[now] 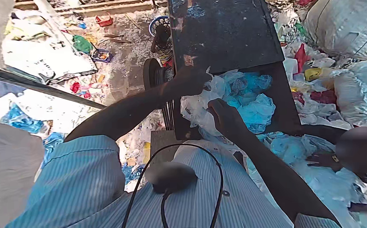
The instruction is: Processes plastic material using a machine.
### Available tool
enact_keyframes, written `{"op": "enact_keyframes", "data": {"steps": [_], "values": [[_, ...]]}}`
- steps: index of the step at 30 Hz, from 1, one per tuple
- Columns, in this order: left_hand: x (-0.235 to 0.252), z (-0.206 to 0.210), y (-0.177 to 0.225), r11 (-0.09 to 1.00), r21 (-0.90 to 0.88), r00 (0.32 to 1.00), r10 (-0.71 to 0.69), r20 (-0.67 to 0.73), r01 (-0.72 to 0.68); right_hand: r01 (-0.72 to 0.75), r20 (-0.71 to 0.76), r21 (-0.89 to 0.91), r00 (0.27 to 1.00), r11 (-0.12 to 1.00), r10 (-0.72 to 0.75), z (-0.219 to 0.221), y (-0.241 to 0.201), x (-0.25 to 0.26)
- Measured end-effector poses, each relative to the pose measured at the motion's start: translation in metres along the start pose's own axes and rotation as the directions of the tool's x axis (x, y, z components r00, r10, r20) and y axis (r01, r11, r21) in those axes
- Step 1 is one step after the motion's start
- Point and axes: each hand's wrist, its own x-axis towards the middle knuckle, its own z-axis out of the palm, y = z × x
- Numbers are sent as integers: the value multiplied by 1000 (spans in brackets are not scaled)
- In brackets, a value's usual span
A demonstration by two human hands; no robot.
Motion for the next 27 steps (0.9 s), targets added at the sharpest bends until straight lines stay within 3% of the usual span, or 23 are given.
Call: {"op": "enact_keyframes", "data": {"steps": [5, 7, 9, 13, 17, 20, 24, 27], "values": [[10, 12, -65, 960, 92, 951, -246, -185, 266, 29, 50, 46, 998, 999, -31, 15, -22, -23], [-3, 12, -98, 867, 58, 861, -480, -168, 495, 12, 116, 124, 993, 992, -26, 11, -27, -38], [-15, 9, -132, 798, 79, 798, -582, -156, 598, -24, 135, 139, 991, 990, 5, 0, -17, -60], [-30, 26, -159, 745, 25, 741, -658, -133, 666, 37, 141, -18, 989, 999, -34, -30, 19, -86], [-30, 44, -172, 708, -65, 693, -702, -164, 703, 156, 163, -162, 978, 974, -129, -61, 19, -98], [-42, 60, -190, 625, -134, 611, -780, -133, 769, 223, 168, -171, 966, 960, -194, -76, 8, -113], [-52, 83, -205, 510, -250, 517, -855, -41, 823, 95, 282, -137, 958, 986, -53, -111, -15, -122], [-50, 89, -187, 458, -341, 467, -882, -60, 821, 25, 299, -200, 953, 979, 37, -116, -2, -129]]}}
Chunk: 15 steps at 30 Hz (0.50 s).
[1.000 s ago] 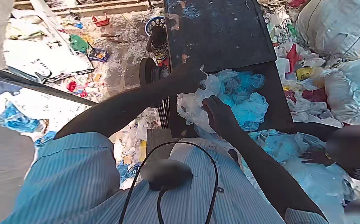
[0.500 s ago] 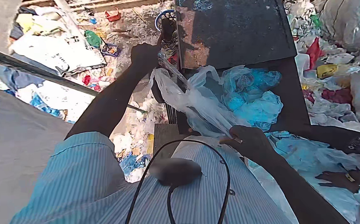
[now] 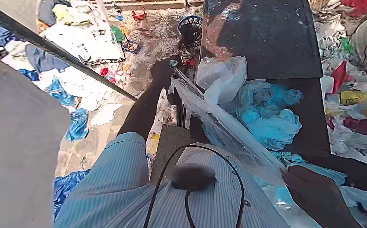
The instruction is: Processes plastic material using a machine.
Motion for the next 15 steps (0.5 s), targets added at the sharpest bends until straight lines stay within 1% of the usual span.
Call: {"op": "enact_keyframes", "data": {"steps": [1, 2, 3, 4, 5, 6, 7, 8, 9, 10, 12, 14, 15], "values": [[-4, -3, 6, 999, -40, 1000, 20, -21, -21, -76, 30, 12, 997, 997, 76, 1, 5, 0], [-9, -6, 11, 992, -103, 996, 71, -49, -76, -183, 94, 49, 980, 982, 178, 0, 8, 1], [-14, -9, 14, 969, -197, 987, 137, -86, -152, -289, 213, 118, 942, 950, 260, -3, 12, 4], [-21, -14, 18, 918, -321, 971, 201, -133, -234, -339, 305, 221, 914, 914, 266, -3, 23, 7], [-30, -23, 26, 841, -445, 952, 258, -166, -306, -382, 373, 334, 893, 862, 251, -1, 37, 8], [-40, -34, 36, 768, -530, 933, 317, -173, -359, -341, 327, 366, 918, 866, 223, 11, 56, 7], [-50, -45, 46, 711, -573, 908, 385, -166, -407, -287, 225, 397, 951, 872, 211, 18, 69, 12], [-63, -55, 57, 670, -582, 873, 458, -164, -461, -234, 124, 419, 972, 877, 200, 16, 74, 25], [-78, -64, 69, 625, -588, 833, 527, -168, -514, -203, 59, 455, 978, 867, 198, 8, 72, 41], [-90, -73, 79, 581, -601, 795, 584, -161, -549, -166, 12, 520, 982, 838, 187, -2, 65, 61], [-112, -88, 95, 519, -644, 746, 654, -125, -562, -43, -99, 623, 986, 781, 133, -16, 38, 101], [-127, -99, 107, 464, -716, 716, 695, -71, -521, 30, -176, 609, 979, 792, 99, -11, 0, 139], [-133, -105, 114, 465, -742, 715, 698, -27, -482, 15, -169, 579, 980, 815, 103, -2, -17, 155]]}}
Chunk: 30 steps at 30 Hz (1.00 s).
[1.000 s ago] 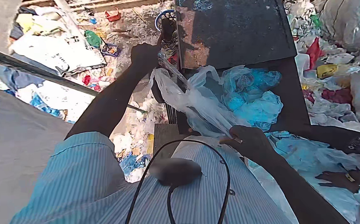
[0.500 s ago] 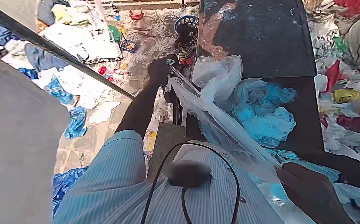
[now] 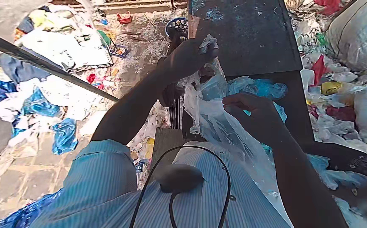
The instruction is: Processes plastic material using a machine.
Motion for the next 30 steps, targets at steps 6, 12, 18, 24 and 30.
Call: {"op": "enact_keyframes", "data": {"steps": [6, 12, 18, 24, 30], "values": [[-3, 9, 33, 921, -355, 985, -126, 116, 160, -87, -142, -160, 988, 983, 64, 84, -7, 42], [6, 13, 7, 886, -409, 976, -191, 108, 219, -35, -159, -20, 987, 999, 32, 80, 22, 30], [9, 2, -2, 925, -257, 959, -253, 127, 279, -44, -50, -121, 998, 992, 39, 42, 26, 5], [8, 4, -6, 909, -227, 932, -309, 189, 348, -25, -40, -196, 999, 980, 18, 21, 37, -26], [6, 4, -8, 921, -164, 922, -312, 231, 353, 16, -66, -436, 997, 900, -50, -5, 40, -47]]}}
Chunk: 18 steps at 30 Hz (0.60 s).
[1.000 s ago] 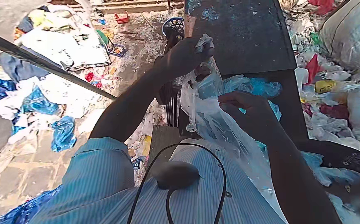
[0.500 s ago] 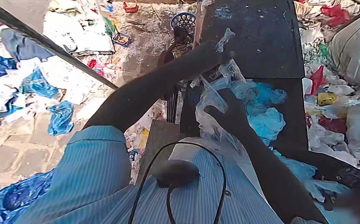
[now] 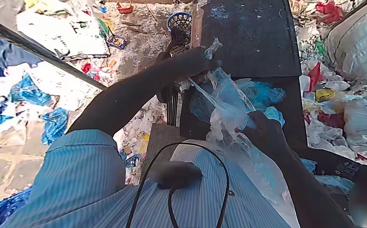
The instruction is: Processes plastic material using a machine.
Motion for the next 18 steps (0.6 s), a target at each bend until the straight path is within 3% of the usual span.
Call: {"op": "enact_keyframes", "data": {"steps": [7, 9, 11, 12, 14, 16, 18], "values": [[-2, -1, -10, 999, -39, 1000, 8, -15, -8, 11, -120, -124, 992, 992, -26, -19, 15, -18], [-3, -27, -27, 989, 138, 993, 67, -94, -54, -184, -282, -119, 949, 976, 145, -37, 29, -38], [-12, -58, -43, 954, 298, 986, 77, -145, -31, -468, -412, 51, 795, 882, 446, -79, 57, -55], [-14, -65, -39, 928, 370, 984, 103, -142, -43, -495, -441, 148, 742, 856, 505, -87, 70, -54], [-22, -46, -50, 941, 336, 992, 88, -95, -51, -439, -334, 306, 781, 844, 528, -87, 71, -69], [-6, -28, -32, 952, 230, 974, 219, -56, -201, -240, -285, 490, 864, 838, 415, -84, 75, -45], [-8, -3, -28, 922, 131, 931, 362, 42, -364, -155, -226, 657, 893, 738, 388, -65, 69, -31]]}}
